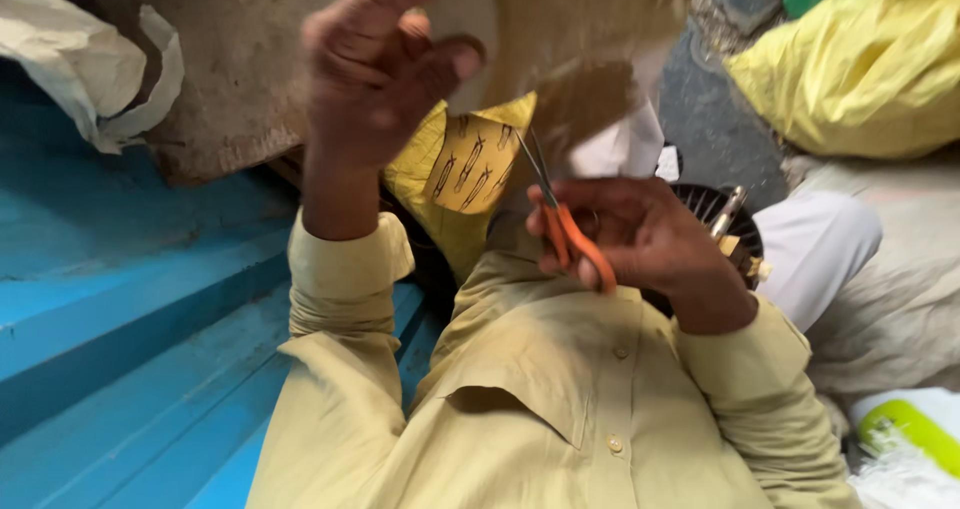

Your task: The person sits on the floor and works on a circular electrical component, likely a motor stator. They use scissors to cut a piece of cardboard and then wrap it around the copper windings. The person continues to adjust and secure the cardboard on the component.

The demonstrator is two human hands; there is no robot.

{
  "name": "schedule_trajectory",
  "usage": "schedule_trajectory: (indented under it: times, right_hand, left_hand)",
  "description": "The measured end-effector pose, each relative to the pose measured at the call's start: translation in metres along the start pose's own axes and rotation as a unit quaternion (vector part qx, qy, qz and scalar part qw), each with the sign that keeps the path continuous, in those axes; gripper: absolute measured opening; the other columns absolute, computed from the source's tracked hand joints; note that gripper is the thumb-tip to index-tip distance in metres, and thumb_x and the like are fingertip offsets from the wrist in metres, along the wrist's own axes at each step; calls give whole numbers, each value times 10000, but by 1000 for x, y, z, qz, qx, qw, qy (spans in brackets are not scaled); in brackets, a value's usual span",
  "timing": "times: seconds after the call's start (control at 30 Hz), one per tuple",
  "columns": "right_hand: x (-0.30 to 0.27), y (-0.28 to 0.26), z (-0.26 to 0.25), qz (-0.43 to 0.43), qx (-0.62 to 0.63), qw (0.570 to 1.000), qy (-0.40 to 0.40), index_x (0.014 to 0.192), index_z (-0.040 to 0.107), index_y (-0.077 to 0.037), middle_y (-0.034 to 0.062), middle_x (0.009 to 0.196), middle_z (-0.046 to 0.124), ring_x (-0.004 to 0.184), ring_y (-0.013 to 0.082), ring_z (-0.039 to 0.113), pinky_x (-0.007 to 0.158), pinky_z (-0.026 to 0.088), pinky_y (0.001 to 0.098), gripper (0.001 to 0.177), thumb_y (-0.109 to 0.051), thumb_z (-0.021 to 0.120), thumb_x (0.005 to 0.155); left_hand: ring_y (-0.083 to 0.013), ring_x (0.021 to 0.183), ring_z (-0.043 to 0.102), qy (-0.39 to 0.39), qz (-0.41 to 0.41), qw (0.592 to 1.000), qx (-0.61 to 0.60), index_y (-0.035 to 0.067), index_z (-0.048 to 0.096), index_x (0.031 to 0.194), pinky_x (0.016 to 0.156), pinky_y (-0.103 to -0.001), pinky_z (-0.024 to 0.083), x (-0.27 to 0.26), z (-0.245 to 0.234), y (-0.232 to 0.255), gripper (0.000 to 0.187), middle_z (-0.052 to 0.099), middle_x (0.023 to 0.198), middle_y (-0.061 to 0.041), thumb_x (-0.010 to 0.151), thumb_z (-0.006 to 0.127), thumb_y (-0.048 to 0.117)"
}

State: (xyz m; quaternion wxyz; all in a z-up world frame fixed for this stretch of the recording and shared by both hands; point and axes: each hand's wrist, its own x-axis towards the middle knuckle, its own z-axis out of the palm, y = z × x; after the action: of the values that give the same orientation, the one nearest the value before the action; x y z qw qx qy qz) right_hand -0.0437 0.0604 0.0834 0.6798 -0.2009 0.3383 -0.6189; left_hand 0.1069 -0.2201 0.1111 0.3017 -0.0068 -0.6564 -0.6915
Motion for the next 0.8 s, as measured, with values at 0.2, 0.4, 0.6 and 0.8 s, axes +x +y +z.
schedule_trajectory:
  times: [0.2, 0.4, 0.6, 0.8]
  right_hand:
    - [31, -13, 4, -56, -16, 998, -10, 1500, 530, 55, 167, 1302, 690, 1034, 225, 739, 832, 614, 306, 678, -115, 805, 904]
    - [29, 10, -12, -94, -3, 995, 14, 1513, 504, 39, 135, 1307, 675, 1031, 194, 729, 878, 599, 283, 666, -35, 801, 921]
    - [31, 20, -12, -128, -53, 990, 31, 1510, 514, 29, 124, 1301, 675, 999, 172, 726, 871, 590, 270, 620, 8, 755, 938]
    - [32, 23, -9, -163, -76, 983, 35, 1516, 510, -5, 145, 1323, 656, 1039, 162, 704, 889, 594, 287, 585, 19, 731, 974]
  left_hand:
    - [-37, 968, 647, -13, -36, 999, 20, -7, 560, 1497, 725, -201, 554, -4, 6, -3, 469, 595, 1374, -9, 1098, 695, -214]
    - [50, 709, 501, -33, -24, 996, 75, 16, 572, 1480, 574, -155, 388, -3, 9, -6, 455, 597, 1334, 21, 1082, 702, -161]
    - [24, 885, 583, -29, -23, 998, 59, 15, 575, 1480, 666, -164, 474, -5, 14, -2, 446, 563, 1470, -21, 1084, 682, -159]
    - [28, 926, 598, -26, -23, 998, 60, 5, 580, 1463, 687, -150, 494, -2, 18, 2, 446, 571, 1438, -33, 1059, 668, -160]
